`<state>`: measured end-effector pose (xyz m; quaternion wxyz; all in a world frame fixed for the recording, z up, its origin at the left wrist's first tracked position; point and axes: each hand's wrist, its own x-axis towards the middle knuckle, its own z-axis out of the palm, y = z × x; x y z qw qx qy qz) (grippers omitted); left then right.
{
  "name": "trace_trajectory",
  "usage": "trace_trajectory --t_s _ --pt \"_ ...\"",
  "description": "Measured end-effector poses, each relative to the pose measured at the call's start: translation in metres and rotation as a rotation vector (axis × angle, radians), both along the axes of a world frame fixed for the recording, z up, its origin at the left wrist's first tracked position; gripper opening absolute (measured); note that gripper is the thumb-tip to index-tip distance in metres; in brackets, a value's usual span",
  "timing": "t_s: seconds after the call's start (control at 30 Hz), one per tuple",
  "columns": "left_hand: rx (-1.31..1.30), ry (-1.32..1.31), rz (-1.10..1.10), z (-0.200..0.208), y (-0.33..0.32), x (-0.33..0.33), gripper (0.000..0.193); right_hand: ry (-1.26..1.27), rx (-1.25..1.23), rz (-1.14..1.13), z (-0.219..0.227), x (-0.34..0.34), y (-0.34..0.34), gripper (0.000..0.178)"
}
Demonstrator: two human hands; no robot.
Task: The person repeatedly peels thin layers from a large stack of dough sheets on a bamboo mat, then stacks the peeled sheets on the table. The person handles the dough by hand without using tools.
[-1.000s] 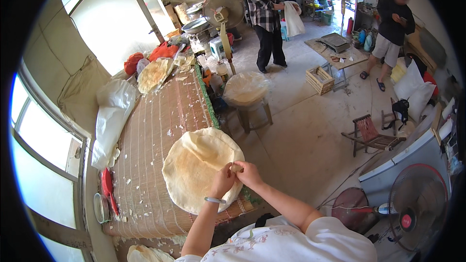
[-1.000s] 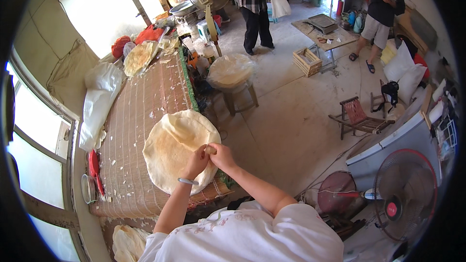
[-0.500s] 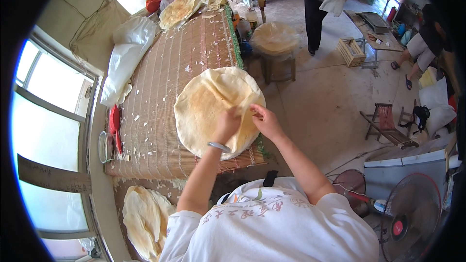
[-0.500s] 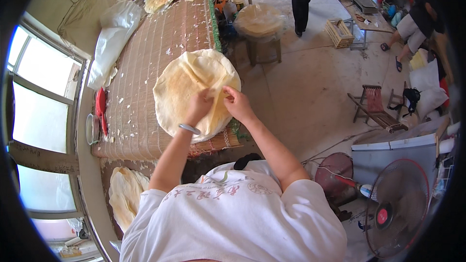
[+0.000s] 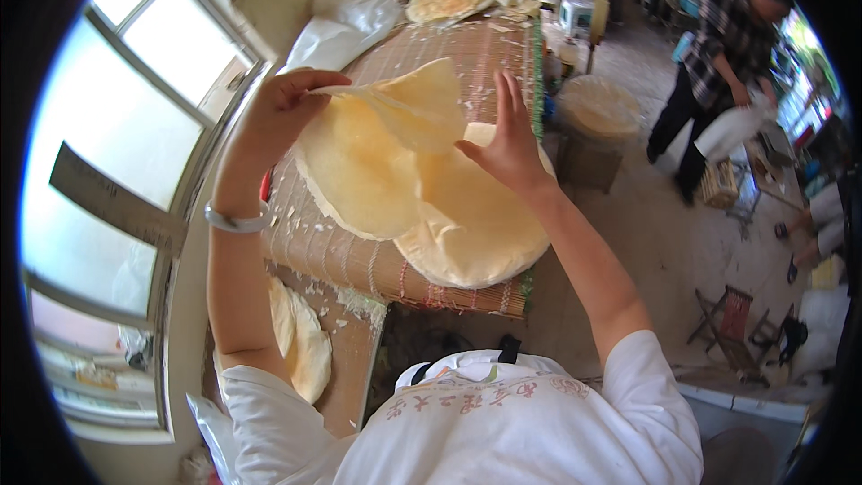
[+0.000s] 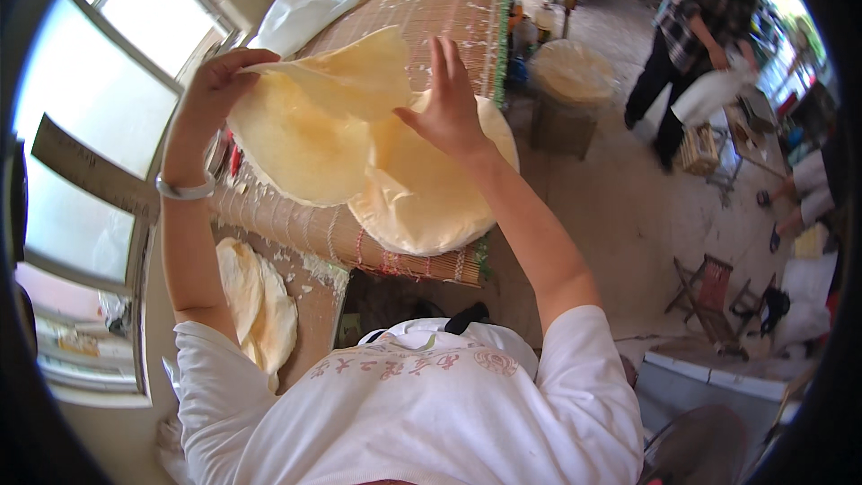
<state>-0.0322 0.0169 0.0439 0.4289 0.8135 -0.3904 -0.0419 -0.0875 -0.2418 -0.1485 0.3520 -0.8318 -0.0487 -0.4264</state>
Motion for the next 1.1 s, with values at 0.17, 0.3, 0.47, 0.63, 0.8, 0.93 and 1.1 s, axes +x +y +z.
trace_trajectory --t_s 0.17,0.3,0.47,0.63,0.8,0.93,1.1 --pt "-0.106 -0.039 0.183 0.028 0.069 -0.049 0.025 -0.080 -0.064 0.349 0.033 0.005 0.090 0.089" --pt "-0.127 0.009 0.333 0.032 0.133 -0.081 0.026 0.102 0.203 0.676 0.025 -0.018 0.149 0.043" --pt "-0.017 0.062 0.552 0.028 0.204 -0.126 0.025 0.292 0.377 0.828 -0.001 -0.047 0.224 0.020" --pt "0.163 -0.010 0.739 0.020 0.270 -0.165 0.022 0.240 0.315 1.221 -0.043 -0.098 0.318 0.085" --pt "0.237 -0.058 0.731 0.021 0.326 -0.199 0.020 0.166 0.135 1.041 -0.064 -0.117 0.424 0.102" --pt "0.196 0.000 0.769 0.020 0.367 -0.225 0.021 0.151 0.220 0.953 -0.062 -0.112 0.477 0.063" --pt "0.116 -0.026 0.611 -0.003 0.440 -0.242 0.022 0.322 0.512 1.100 -0.056 -0.086 0.490 0.019"
